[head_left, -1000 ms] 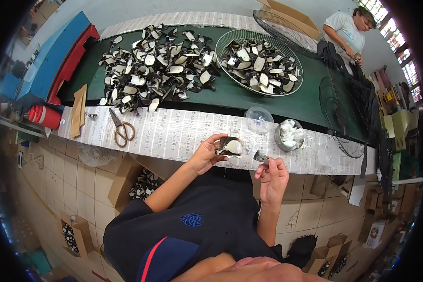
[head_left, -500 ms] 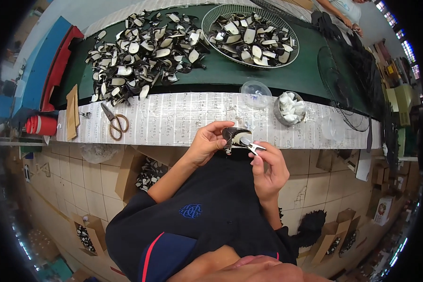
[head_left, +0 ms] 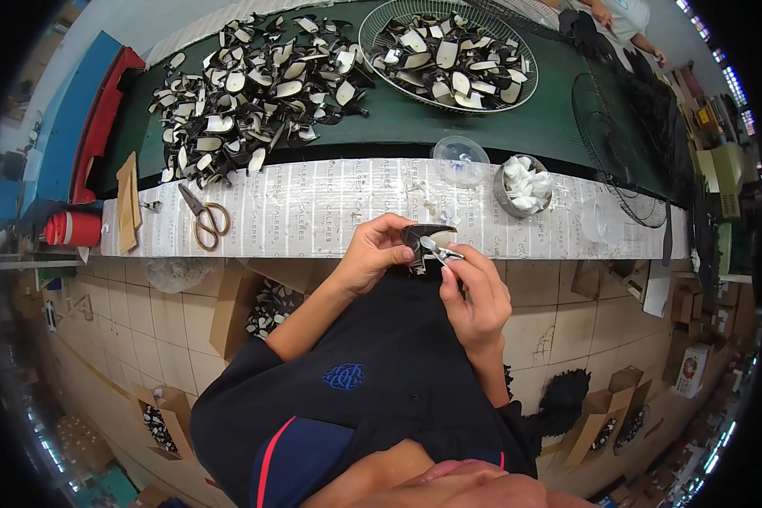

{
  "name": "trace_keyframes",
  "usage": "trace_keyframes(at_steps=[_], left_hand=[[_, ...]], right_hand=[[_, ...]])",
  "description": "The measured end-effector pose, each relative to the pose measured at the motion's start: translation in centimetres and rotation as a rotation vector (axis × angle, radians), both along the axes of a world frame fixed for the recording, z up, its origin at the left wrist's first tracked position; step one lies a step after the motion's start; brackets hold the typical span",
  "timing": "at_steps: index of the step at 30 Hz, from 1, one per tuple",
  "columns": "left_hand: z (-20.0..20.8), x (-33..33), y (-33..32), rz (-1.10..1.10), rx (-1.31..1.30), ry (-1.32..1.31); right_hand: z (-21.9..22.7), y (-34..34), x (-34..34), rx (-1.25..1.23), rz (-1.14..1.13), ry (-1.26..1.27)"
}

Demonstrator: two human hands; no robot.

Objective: The recorder is seen assembling small black shoe components by hand, likely attaching an inner padding or reinforcement piece.

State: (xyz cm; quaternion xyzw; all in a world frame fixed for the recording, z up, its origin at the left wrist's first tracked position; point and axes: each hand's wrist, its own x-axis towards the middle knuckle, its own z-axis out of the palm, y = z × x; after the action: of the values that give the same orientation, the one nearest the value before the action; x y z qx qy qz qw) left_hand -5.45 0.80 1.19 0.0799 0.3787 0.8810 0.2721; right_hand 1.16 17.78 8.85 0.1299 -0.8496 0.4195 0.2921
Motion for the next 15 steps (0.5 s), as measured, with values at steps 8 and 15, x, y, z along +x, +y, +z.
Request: trace_keyframes(at_steps=[8, 15], left_hand=[[-0.04, 0.14, 0.10, 0.050, 0.021, 0.057], [-0.15, 0.11, 0.05, 0.071, 0.027, 0.052]], right_hand=[[0.37, 0.03, 0.04, -0.021, 0.062, -0.025], [0.75, 0.29, 0.53, -0.202, 0.116, -0.098]])
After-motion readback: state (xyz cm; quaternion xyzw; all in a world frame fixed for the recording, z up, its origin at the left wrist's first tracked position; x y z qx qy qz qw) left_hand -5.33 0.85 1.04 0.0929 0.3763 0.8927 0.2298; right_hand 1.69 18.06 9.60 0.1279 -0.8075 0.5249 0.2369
